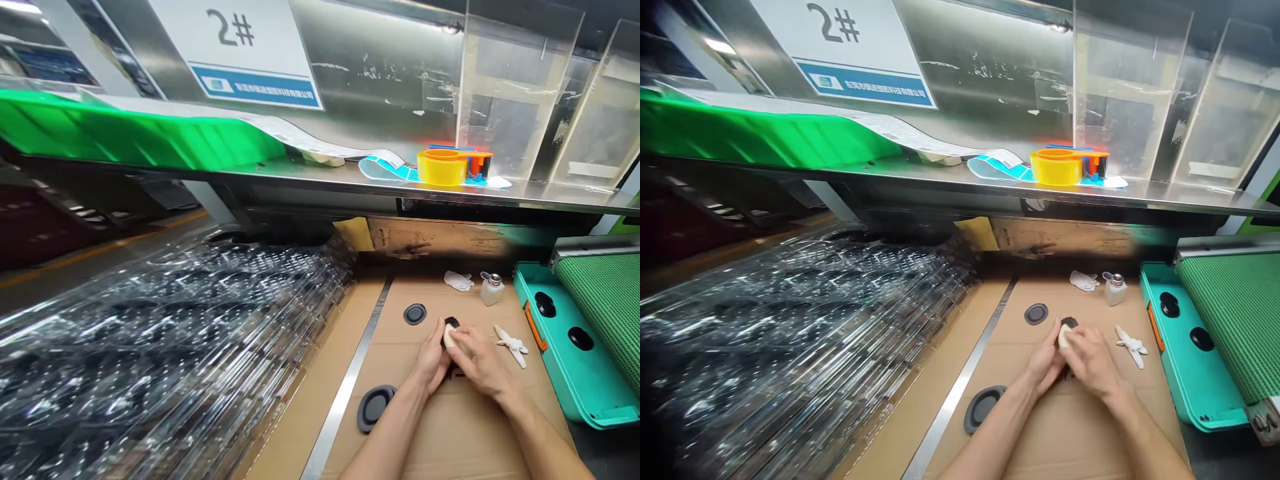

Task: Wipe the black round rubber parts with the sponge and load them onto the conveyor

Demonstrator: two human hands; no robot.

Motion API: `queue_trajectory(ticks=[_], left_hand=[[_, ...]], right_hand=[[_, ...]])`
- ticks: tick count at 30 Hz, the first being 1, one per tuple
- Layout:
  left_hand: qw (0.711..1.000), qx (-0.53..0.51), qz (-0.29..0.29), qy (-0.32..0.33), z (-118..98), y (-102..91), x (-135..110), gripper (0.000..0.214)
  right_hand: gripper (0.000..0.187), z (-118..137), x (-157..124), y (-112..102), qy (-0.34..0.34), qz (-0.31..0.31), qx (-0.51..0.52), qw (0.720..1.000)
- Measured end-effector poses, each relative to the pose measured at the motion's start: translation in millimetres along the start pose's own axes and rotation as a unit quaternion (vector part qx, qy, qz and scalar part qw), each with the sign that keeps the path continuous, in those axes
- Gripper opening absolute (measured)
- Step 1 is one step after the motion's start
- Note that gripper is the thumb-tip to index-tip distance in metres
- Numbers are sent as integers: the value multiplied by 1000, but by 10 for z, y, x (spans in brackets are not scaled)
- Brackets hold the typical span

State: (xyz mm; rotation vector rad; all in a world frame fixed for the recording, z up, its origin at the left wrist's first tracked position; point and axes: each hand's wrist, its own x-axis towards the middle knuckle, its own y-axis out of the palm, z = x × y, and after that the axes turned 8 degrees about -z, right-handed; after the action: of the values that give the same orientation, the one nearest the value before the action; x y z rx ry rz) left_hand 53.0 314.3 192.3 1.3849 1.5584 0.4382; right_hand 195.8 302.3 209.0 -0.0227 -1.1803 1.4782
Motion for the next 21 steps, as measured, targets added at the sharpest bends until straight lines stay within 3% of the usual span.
queue_trajectory(ticks=[2,7,11,15,21], left_hand=[[1000,4,1,-17,49,-11,13,31],[999,6,-33,-6,3,-38,41,30],[998,-45,10,-51,-92,-19,1,33],[987,-125,-19,-99,-194,16,-45,29],[973,-172,-15,-152,-294,55,-102,30]], right_hand=[[28,17,-36,94,-8,11,-72,997],[28,-308,-104,121,85,-39,-242,966],[28,-516,-115,87,127,-18,-238,963],[28,-510,-109,99,134,10,-222,966],[31,-477,-94,79,147,25,-214,965]])
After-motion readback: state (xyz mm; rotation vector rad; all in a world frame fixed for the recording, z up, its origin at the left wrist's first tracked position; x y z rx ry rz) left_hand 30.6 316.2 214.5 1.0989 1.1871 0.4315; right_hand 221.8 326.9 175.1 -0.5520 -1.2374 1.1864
